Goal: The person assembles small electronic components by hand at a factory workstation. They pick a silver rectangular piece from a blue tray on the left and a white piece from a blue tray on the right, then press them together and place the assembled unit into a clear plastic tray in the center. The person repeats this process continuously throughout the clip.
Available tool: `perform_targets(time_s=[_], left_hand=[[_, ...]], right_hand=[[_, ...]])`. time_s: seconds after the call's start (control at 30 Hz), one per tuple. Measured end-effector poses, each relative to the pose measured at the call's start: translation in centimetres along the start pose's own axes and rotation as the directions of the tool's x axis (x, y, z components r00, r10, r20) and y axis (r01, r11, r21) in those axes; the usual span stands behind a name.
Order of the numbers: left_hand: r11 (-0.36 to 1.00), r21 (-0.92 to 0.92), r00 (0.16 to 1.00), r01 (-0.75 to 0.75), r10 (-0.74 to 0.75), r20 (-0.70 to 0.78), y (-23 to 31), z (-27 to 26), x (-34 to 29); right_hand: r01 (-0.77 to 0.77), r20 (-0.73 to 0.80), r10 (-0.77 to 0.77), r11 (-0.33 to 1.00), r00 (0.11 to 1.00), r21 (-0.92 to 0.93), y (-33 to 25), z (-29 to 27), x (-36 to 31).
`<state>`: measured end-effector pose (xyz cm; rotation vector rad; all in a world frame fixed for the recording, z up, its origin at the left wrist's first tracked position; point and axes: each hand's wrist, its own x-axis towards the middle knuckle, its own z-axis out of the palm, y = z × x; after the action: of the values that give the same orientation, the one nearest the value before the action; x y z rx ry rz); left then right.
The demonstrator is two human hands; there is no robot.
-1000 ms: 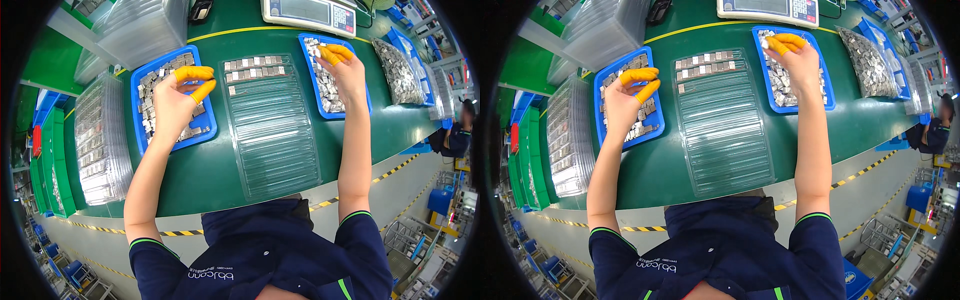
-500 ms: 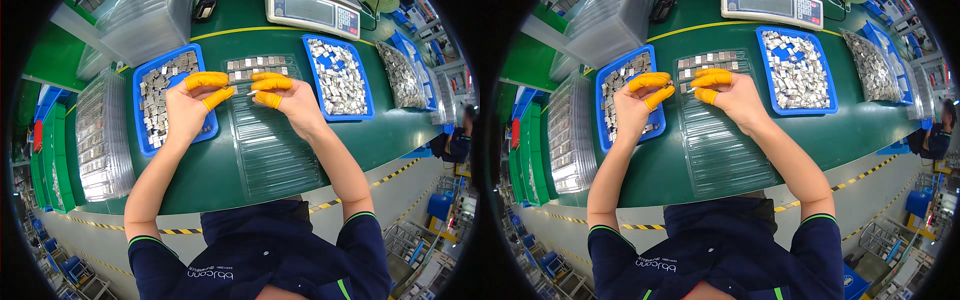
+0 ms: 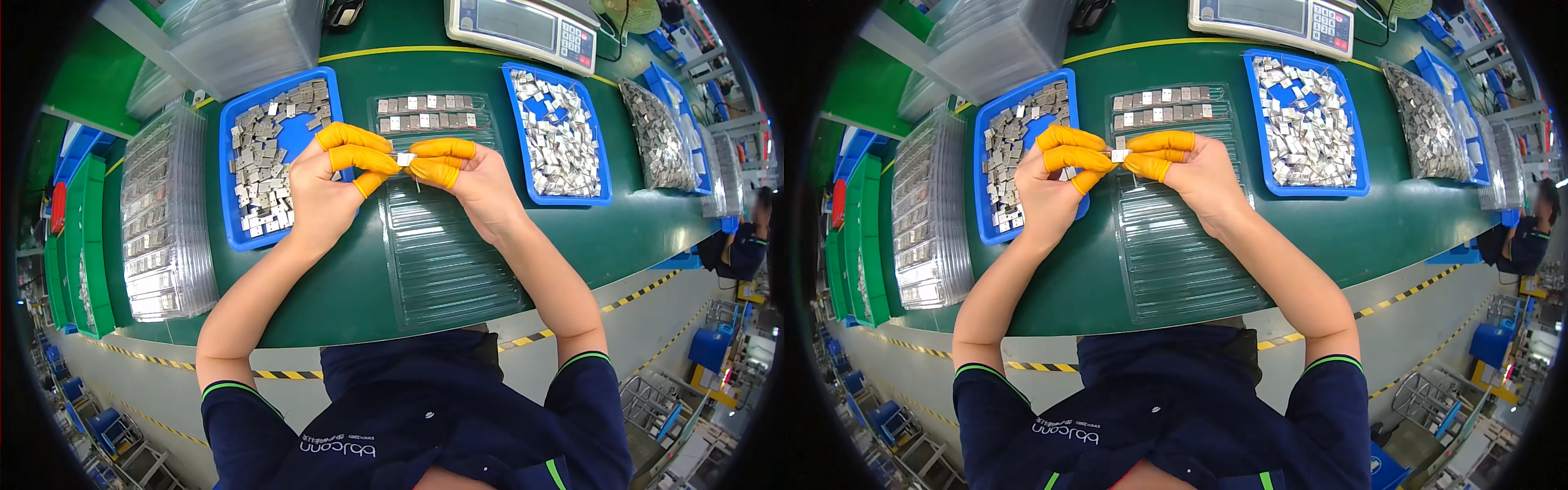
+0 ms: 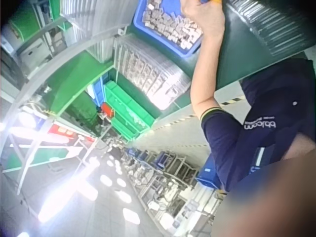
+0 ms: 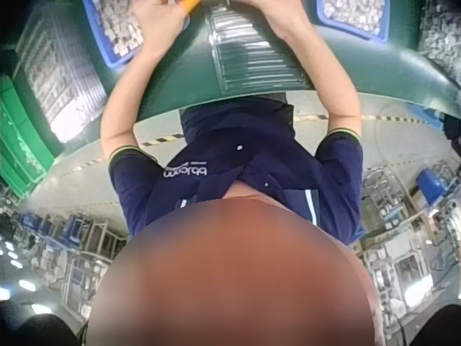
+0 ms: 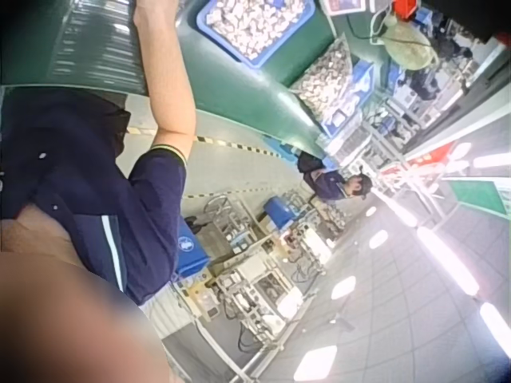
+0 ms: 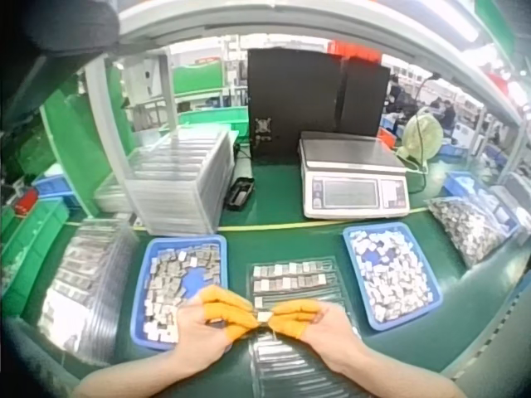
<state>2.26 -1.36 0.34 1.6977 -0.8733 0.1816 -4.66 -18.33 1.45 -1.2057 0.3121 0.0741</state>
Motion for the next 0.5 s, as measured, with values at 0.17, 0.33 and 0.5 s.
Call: perform_targets(time_s=[0.17, 0.33, 0.5], left_hand=[[0.999, 0.006, 0.999, 0.041, -0.041, 0.01, 0.04, 0.21, 0.05], [0.995, -0.042, 0.995, 0.093, -0.092, 0.023, -0.09, 0.3, -0.17], [0.998, -0.035, 0.994, 0.054, -0.051, 0.093, -0.22, -0.14, 0.03]], right_hand=[[0.099, -0.005, -0.1, 0.991, 0.995, -0.086, 0.2, -0.28, -0.14], [0.09, -0.012, -0.092, 0.989, 0.996, -0.119, -0.02, -0.25, -0.23], [0.131, -0.01, -0.137, 0.965, 0.99, -0.227, -0.21, -0.2, -0.33]])
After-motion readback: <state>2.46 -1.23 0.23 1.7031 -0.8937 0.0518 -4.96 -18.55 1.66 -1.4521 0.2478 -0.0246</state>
